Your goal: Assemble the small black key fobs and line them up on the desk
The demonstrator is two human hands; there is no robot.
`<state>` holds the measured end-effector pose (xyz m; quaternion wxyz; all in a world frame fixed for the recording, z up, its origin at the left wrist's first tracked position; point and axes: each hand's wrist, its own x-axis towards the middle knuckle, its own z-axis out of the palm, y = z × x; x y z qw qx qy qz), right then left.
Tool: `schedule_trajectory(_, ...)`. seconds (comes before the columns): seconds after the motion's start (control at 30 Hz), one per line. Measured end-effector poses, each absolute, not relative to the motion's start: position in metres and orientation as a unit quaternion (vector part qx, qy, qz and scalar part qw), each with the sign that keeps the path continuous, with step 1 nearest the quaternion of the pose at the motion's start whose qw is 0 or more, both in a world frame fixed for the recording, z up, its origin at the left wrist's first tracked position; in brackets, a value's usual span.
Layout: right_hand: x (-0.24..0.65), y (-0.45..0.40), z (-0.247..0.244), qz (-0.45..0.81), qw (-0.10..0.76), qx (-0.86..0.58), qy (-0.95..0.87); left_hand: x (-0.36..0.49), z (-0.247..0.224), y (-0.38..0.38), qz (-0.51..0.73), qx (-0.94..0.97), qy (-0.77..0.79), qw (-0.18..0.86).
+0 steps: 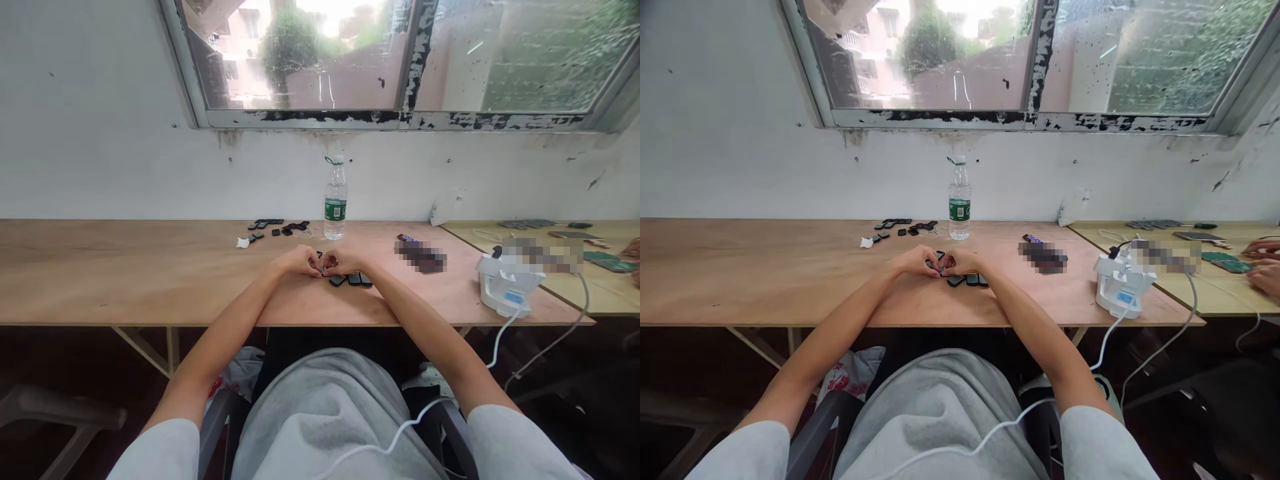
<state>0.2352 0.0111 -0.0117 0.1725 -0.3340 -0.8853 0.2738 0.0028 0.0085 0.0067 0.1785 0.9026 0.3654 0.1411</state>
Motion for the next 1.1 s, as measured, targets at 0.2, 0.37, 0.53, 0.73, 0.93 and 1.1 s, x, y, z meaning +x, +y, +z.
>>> schedule_trajectory(0.2, 0.237, 0.009, -0.011, 0.279, 0.201, -0.328, -0.880, 0.005, 0.008, 0.006, 0.135, 0.899, 0.374, 0.184)
schedule_trajectory(0.37, 0.238, 0.012, -0.014, 0.299, 0.224, -0.285, -0.883, 0.006, 0.011, 0.001, 0.131, 0.906, 0.358, 0.181)
schedule_trajectory(0.53, 0.237, 0.020, -0.018, 0.312, 0.272, -0.248, -0.876, 0.006, 0.017, -0.005, 0.114, 0.907, 0.363, 0.183)
schedule_trajectory(0.73, 0.261, 0.038, -0.014, 0.238, 0.354, -0.331, -0.842, 0.015, 0.018, -0.012, 0.117, 0.907, 0.390, 0.105)
schedule_trajectory(0.93, 0.297, 0.054, -0.019, 0.232, 0.301, -0.424, -0.822, 0.024, 0.014, -0.011, 0.138, 0.894, 0.426, -0.002)
schedule_trajectory(1.1, 0.300, 0.062, -0.030, 0.235, 0.237, -0.416, -0.846, 0.020, 0.012, -0.005, 0.156, 0.889, 0.431, -0.012)
